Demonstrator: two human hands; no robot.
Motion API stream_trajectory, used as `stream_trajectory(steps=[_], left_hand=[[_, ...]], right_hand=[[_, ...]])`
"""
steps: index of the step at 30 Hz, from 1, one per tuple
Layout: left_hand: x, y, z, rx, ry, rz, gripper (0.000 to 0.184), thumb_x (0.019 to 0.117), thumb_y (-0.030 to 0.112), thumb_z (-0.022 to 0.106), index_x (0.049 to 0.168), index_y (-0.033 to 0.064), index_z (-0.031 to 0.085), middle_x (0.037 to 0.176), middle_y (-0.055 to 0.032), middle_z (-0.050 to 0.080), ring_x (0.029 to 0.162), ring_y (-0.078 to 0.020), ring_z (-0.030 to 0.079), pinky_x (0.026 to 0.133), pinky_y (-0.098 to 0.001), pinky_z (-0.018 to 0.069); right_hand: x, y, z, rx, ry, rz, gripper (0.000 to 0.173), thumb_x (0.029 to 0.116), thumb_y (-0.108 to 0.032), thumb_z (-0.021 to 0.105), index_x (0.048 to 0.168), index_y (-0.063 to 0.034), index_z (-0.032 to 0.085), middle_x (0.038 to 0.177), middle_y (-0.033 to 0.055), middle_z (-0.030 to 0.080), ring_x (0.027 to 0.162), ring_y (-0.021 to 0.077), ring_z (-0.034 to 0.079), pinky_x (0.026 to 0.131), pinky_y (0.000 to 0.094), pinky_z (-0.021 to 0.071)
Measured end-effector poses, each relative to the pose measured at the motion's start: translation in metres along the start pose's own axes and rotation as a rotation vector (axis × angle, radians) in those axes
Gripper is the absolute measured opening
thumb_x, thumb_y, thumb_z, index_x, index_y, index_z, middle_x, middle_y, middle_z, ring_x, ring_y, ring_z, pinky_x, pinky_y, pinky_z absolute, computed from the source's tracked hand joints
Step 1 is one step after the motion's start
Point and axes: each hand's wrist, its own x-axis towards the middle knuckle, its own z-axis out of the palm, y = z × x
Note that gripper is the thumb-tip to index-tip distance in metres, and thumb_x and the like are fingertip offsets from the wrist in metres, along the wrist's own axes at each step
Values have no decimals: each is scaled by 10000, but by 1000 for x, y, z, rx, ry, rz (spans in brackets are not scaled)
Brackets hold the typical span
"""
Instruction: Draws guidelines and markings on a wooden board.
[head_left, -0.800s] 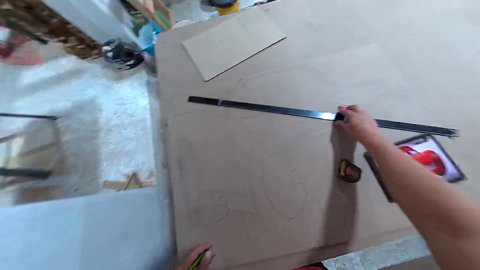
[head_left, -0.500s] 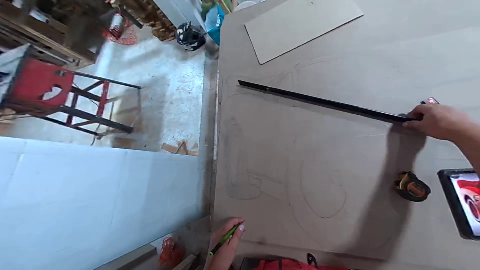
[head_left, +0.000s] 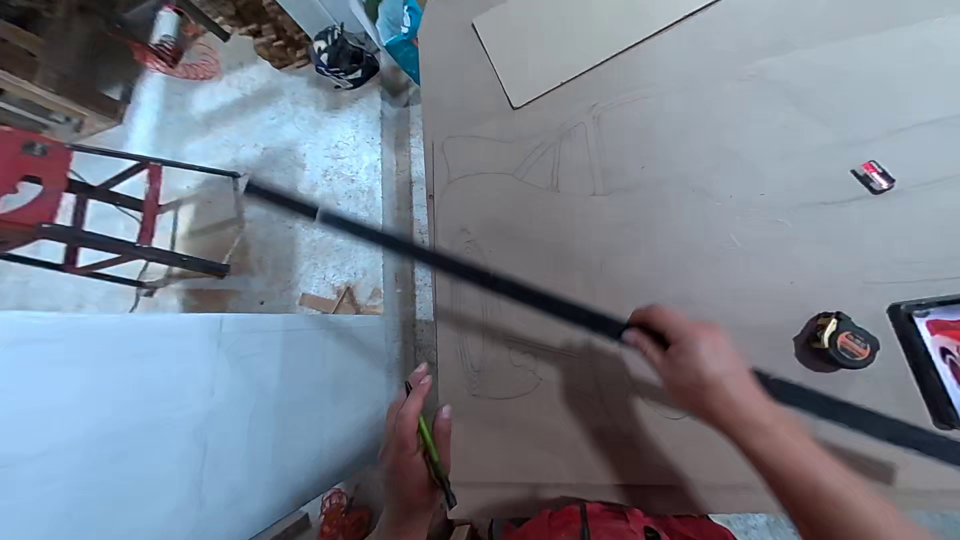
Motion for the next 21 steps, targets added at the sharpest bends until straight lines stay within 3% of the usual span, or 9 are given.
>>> stream_trajectory(steps=[3, 5, 8, 10, 14, 17, 21], left_hand=[[21, -32, 36, 66, -68, 64, 525, 984, 358, 668, 1418, 74, 587, 1511, -167, 536, 1422, -298, 501, 1148, -507, 465], [35, -54, 66, 131, -177, 102, 571, 986, 409, 649, 1458, 103, 552, 1584, -135, 461, 1498, -286, 398, 1219, -534, 361], [55, -74, 105, 178, -321, 168, 584, 1009, 483, 595, 1474, 131, 559, 1611, -85, 439, 1537, -261, 327, 1263, -567, 232], [62, -83, 120, 164, -321, 211, 579, 1017, 523, 565, 1450, 138, 579, 1605, -67, 452, 1533, -247, 338, 1263, -565, 225], [69, -85, 126, 186, -283, 221, 569, 1031, 536, 532, 1432, 136, 592, 1604, -62, 455, 1536, -252, 331, 1268, -582, 185], [70, -81, 128, 208, -252, 179, 554, 1037, 527, 527, 1421, 134, 601, 1610, -58, 447, 1547, -262, 307, 1266, -617, 150], [71, -83, 132, 169, -217, 172, 563, 1020, 539, 560, 1406, 131, 609, 1592, -62, 471, 1533, -247, 339, 1272, -608, 160]], right_hand=[[-43, 21, 84, 37, -106, 23, 281, 1025, -450, 595, 1110, -221, 734, 989, -42, 728, 837, 113, 715, 722, 390, 625], [-55, 35, 112, -27, -57, -17, 293, 1027, -456, 584, 1106, -223, 744, 1042, -38, 718, 914, 111, 712, 754, 360, 623], [-53, 47, 124, -128, 106, -46, 271, 1021, -402, 593, 1125, -213, 756, 1147, -14, 705, 1068, 163, 669, 892, 383, 580], [-48, 50, 127, -209, 207, -23, 287, 1022, -399, 586, 1156, -208, 753, 1181, 11, 697, 1070, 216, 652, 897, 448, 534], [-41, 54, 142, -221, 369, -14, 264, 1007, -370, 636, 1184, -220, 763, 1218, 21, 682, 1220, 235, 604, 1145, 535, 392], [-43, 56, 147, -207, 396, -37, 324, 981, -457, 657, 1197, -245, 771, 1210, 22, 688, 1225, 240, 596, 1133, 522, 397], [-39, 54, 147, -213, 429, -4, 298, 992, -423, 662, 1225, -270, 764, 1170, 29, 687, 1191, 245, 600, 1083, 516, 421]])
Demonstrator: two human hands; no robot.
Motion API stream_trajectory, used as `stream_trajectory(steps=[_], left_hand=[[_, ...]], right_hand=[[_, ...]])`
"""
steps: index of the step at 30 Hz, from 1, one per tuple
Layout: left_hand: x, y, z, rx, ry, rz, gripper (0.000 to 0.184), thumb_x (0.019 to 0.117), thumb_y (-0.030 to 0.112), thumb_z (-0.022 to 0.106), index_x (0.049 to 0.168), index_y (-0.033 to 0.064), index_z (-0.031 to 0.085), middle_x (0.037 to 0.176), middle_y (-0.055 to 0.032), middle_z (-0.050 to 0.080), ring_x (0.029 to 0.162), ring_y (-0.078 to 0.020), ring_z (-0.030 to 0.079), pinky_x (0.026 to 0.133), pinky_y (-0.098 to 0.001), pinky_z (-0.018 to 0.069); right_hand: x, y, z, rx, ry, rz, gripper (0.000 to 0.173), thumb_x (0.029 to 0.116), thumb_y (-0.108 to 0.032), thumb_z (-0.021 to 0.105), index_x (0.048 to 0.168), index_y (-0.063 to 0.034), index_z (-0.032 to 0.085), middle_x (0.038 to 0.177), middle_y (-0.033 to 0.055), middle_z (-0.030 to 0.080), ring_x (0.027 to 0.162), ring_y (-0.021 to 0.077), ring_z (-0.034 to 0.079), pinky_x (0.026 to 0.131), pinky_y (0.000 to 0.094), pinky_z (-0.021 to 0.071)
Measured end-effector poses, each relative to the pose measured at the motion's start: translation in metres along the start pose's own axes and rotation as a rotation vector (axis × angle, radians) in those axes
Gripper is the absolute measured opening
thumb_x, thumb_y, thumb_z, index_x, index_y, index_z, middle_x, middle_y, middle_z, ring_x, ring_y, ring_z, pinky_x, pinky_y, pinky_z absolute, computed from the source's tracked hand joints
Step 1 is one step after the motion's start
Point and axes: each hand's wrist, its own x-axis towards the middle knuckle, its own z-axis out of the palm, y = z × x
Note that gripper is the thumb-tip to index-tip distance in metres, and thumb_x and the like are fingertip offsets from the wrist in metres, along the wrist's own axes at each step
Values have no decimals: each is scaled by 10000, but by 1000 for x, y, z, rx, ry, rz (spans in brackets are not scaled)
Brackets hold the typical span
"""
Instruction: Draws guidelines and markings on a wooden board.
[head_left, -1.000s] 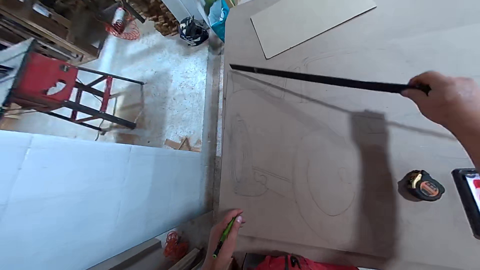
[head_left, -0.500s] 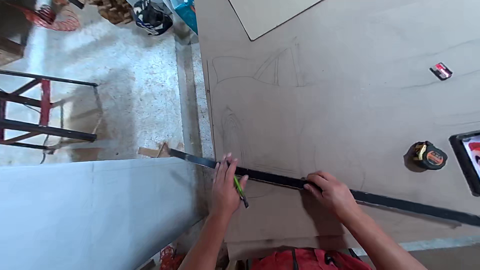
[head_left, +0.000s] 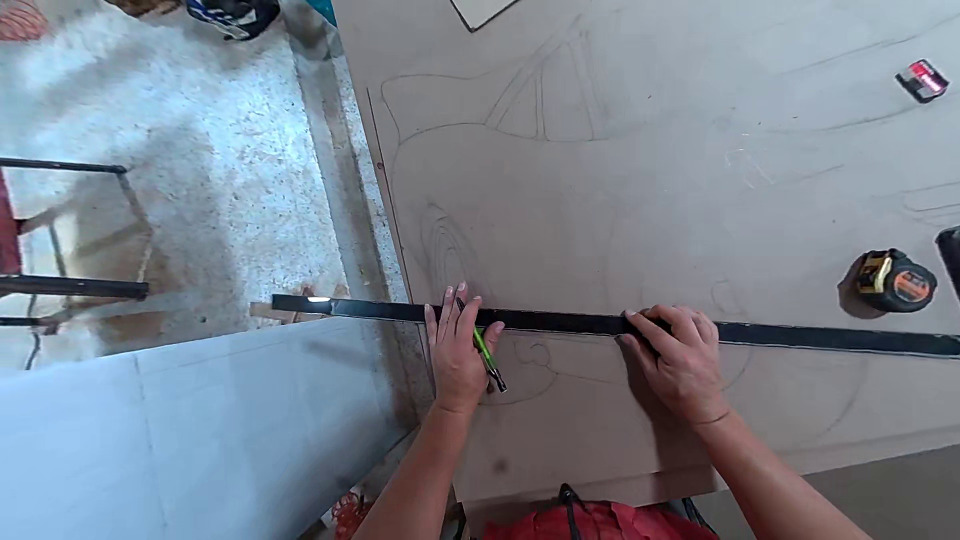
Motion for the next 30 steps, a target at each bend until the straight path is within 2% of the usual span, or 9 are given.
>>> stream_trajectory(steps=[3, 6, 12, 21, 30], left_hand=[[1, 1, -1, -9, 7, 50, 566, 983, 553, 622, 1373, 142, 644, 1578, -68, 491, 1522, -259, 361, 1258, -648, 145], [1, 2, 0, 9, 26, 43, 514, 1005, 530, 597, 1349, 155, 668, 1565, -54, 509, 1520, -255, 365, 1251, -656, 151], [2, 3, 3, 24, 31, 0, 501, 1017, 519, 579, 1377, 179, 651, 1590, -29, 478, 1543, -249, 318, 1261, -642, 132], [1, 1, 3, 8, 49, 12, 479, 1010, 492, 607, 1370, 180, 660, 1580, -26, 493, 1529, -237, 347, 1260, -640, 148], [1, 1, 3, 19, 57, 17, 479, 1003, 487, 620, 1357, 168, 668, 1565, -33, 511, 1516, -242, 373, 1255, -644, 160]], right_hand=[[2, -2, 2, -7, 23, 43, 294, 993, -419, 658, 1233, -284, 762, 1174, 35, 685, 1192, 249, 597, 1072, 517, 422], [2, -3, 2, 12, 31, 36, 290, 980, -415, 673, 1212, -270, 771, 1153, 38, 688, 1166, 251, 606, 1048, 510, 435], [2, 0, 1, 16, 15, 11, 282, 969, -405, 690, 1199, -267, 776, 1117, 34, 691, 1112, 240, 614, 987, 486, 452], [2, -2, 2, -29, 14, 38, 287, 977, -441, 680, 1221, -317, 766, 1136, 26, 681, 1131, 238, 602, 1004, 496, 430], [2, -1, 3, -43, 28, 56, 280, 981, -439, 677, 1228, -337, 763, 1150, 27, 677, 1169, 236, 595, 1073, 513, 406]])
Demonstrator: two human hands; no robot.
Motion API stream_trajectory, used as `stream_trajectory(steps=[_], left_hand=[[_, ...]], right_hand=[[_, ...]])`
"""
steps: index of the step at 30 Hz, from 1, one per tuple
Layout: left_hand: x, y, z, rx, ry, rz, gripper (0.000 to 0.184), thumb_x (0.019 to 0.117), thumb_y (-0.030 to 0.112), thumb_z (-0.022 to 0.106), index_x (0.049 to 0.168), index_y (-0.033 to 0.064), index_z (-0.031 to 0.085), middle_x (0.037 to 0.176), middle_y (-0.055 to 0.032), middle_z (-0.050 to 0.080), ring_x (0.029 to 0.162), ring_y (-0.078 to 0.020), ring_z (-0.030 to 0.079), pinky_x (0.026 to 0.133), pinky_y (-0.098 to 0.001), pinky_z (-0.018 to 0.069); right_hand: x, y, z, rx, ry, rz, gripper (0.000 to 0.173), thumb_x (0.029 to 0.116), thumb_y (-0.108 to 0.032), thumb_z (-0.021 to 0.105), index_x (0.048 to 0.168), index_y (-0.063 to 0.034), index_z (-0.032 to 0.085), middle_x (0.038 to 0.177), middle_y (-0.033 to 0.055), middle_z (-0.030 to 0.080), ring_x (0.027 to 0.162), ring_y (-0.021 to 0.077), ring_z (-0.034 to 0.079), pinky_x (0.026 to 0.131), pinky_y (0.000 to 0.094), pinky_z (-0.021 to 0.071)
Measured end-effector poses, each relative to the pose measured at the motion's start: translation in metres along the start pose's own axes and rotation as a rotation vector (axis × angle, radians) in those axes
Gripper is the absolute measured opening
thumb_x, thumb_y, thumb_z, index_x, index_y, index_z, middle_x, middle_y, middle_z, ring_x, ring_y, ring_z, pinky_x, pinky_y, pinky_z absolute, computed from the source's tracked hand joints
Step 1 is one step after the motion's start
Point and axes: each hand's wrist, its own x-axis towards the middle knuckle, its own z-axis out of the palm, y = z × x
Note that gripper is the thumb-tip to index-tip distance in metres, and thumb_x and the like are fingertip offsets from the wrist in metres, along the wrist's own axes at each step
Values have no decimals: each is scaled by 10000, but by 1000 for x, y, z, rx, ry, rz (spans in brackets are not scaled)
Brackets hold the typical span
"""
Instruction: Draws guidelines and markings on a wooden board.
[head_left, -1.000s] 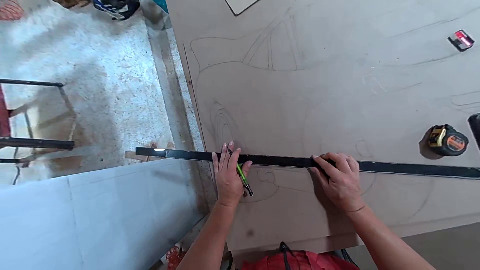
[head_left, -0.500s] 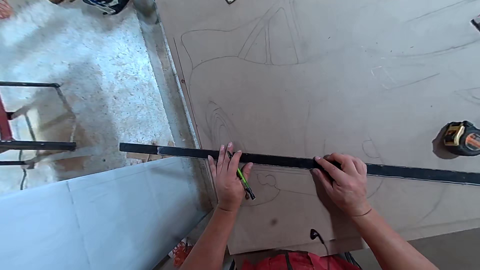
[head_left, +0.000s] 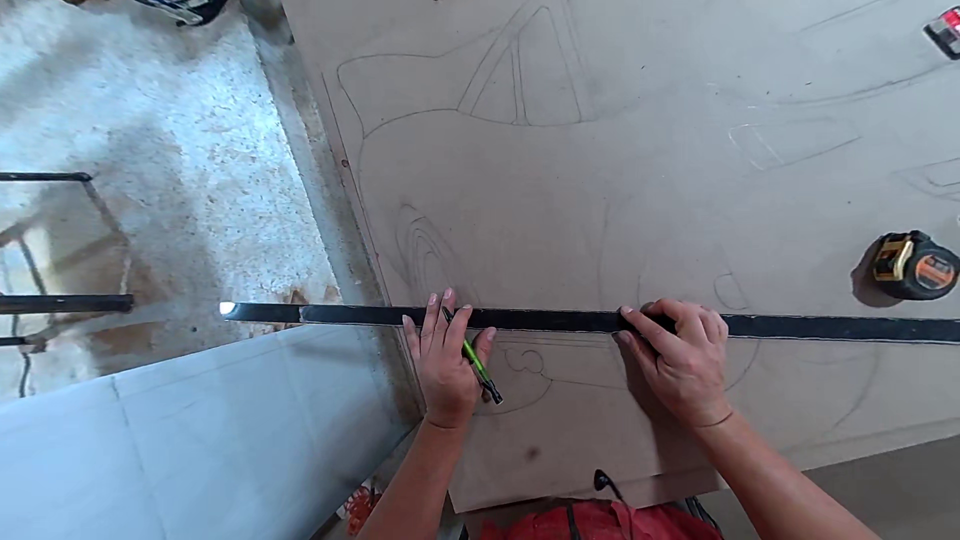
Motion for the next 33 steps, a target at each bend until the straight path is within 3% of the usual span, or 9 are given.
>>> stream_trajectory(steps=[20, 21, 23, 25, 27, 30, 33], left_hand=[[0, 1, -4, -50, -1, -12, 470, 1006, 456, 631, 1358, 146, 658, 1563, -41, 512, 1516, -241, 373, 1254, -649, 163], [3, 3, -10, -94, 2, -30, 446, 1017, 408, 628, 1370, 136, 645, 1554, -38, 522, 1512, -233, 382, 1257, -641, 182], [12, 11, -23, -203, -6, -89, 419, 1056, 302, 552, 1428, 112, 592, 1534, -47, 541, 1485, -222, 426, 1254, -555, 300], [21, 20, -39, -321, -61, -163, 453, 1091, 299, 473, 1496, 107, 533, 1454, -30, 612, 1357, -168, 562, 1135, -409, 485], [35, 24, -45, -461, -109, -208, 435, 1091, 338, 480, 1428, 89, 595, 1219, -22, 726, 1080, -124, 697, 927, -339, 601], [55, 29, -50, -622, -271, -363, 301, 1061, 345, 563, 1208, 158, 747, 1001, 21, 721, 803, -89, 671, 706, -259, 574], [65, 30, -43, -660, -310, -441, 146, 1041, 246, 628, 1099, 152, 725, 838, -12, 709, 643, -128, 642, 571, -271, 548]], right_hand=[[0, 0, -1, 26, -12, 0, 281, 986, -433, 675, 1234, -334, 762, 1177, 49, 667, 1197, 260, 576, 1074, 528, 392], [1, 0, 0, 27, -10, 1, 278, 987, -434, 672, 1229, -333, 765, 1175, 51, 667, 1194, 261, 577, 1074, 529, 392], [1, 1, 1, 20, -8, 5, 274, 987, -438, 669, 1222, -335, 768, 1168, 51, 670, 1187, 263, 579, 1070, 532, 391], [-1, 2, 1, 18, -11, 5, 275, 986, -436, 671, 1225, -340, 767, 1170, 44, 671, 1191, 261, 577, 1076, 530, 388], [-1, 1, 1, 22, -7, -2, 273, 989, -425, 671, 1225, -330, 768, 1169, 50, 668, 1191, 267, 573, 1074, 529, 387], [1, 0, 0, 25, 0, -7, 276, 988, -430, 669, 1224, -328, 769, 1164, 47, 668, 1192, 267, 572, 1072, 528, 387], [0, 1, 1, 20, -3, -5, 281, 989, -439, 664, 1228, -333, 767, 1175, 48, 668, 1192, 268, 574, 1075, 532, 388]])
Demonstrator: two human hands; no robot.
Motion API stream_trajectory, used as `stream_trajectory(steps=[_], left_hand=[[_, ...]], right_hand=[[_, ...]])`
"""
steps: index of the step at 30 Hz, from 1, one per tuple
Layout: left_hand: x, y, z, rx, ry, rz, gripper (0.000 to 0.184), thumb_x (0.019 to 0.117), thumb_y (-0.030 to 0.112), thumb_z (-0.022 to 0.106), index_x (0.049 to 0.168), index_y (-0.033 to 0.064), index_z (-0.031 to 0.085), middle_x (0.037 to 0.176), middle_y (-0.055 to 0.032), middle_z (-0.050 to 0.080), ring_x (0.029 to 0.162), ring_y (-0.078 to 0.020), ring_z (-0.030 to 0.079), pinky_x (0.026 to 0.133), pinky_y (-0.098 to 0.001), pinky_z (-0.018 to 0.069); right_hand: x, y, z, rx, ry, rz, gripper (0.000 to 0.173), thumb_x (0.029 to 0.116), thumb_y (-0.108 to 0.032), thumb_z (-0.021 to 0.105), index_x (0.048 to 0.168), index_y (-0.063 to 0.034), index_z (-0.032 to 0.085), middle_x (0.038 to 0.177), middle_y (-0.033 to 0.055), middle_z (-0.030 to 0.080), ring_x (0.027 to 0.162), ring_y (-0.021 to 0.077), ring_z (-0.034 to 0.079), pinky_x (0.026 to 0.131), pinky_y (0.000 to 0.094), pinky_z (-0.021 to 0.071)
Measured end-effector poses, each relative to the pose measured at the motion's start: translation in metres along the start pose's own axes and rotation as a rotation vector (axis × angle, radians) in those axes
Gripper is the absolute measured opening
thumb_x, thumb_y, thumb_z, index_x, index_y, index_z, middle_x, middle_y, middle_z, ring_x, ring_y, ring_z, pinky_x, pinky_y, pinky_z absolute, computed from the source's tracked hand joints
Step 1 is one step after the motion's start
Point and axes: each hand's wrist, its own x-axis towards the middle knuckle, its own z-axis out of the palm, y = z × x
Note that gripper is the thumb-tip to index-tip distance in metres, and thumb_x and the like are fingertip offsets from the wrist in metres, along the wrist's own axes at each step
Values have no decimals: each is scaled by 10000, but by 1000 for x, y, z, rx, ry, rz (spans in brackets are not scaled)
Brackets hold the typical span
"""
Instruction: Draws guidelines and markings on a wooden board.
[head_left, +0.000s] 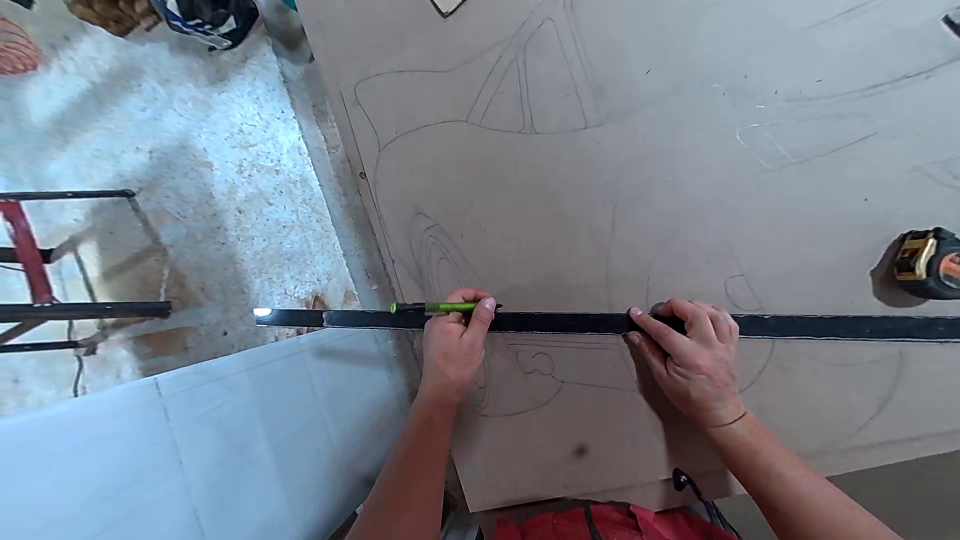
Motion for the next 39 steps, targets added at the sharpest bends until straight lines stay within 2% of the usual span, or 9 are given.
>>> stream_trajectory(steps=[2, 7, 15, 20, 28, 37, 39], left_hand=[[5, -4, 3, 14, 14, -1, 108, 1027, 225, 653, 1053, 136, 708, 807, -12, 709, 633, -131, 649, 568, -286, 555], [7, -2, 6, 266, 4, 19, 128, 1025, 306, 649, 1010, 199, 717, 736, 56, 677, 575, -80, 593, 524, -298, 497], [9, 3, 12, 420, 34, 38, 147, 1013, 334, 656, 978, 207, 721, 707, 70, 650, 577, -63, 576, 535, -316, 482], [4, 15, 24, 420, -19, 50, 162, 1014, 361, 654, 967, 221, 719, 687, 78, 639, 540, -62, 557, 496, -305, 465], [-2, 41, 80, 365, -165, 167, 178, 1017, 363, 650, 973, 221, 748, 684, 78, 637, 535, -55, 548, 497, -289, 471], [0, 45, 83, 312, -221, 106, 181, 1004, 402, 667, 993, 254, 771, 705, 87, 670, 546, -50, 574, 510, -293, 489], [1, 45, 83, 276, -224, 85, 164, 996, 390, 682, 995, 261, 784, 712, 94, 681, 571, -48, 588, 542, -294, 492]], right_hand=[[0, 0, 0, -5, -4, 3, 279, 987, -441, 667, 1225, -333, 766, 1173, 48, 667, 1190, 268, 575, 1073, 533, 389], [-1, 1, 0, -2, -17, 6, 279, 994, -430, 657, 1233, -329, 761, 1185, 51, 667, 1210, 274, 571, 1087, 542, 382], [1, 1, 0, -4, -5, -1, 283, 990, -443, 658, 1222, -322, 767, 1166, 44, 665, 1187, 260, 574, 1079, 523, 388], [0, 1, 0, -1, -9, 10, 285, 996, -454, 646, 1229, -338, 763, 1175, 33, 666, 1207, 250, 569, 1096, 522, 380], [0, 2, 1, -4, -15, 10, 280, 1001, -455, 637, 1226, -343, 760, 1163, 16, 669, 1208, 238, 572, 1112, 512, 378], [1, 3, 0, -6, -17, 1, 290, 1007, -469, 618, 1239, -355, 750, 1176, 10, 670, 1219, 237, 570, 1113, 505, 385], [0, 3, 1, -12, -20, -1, 293, 1006, -472, 618, 1245, -361, 747, 1178, 6, 670, 1222, 233, 567, 1115, 500, 380]])
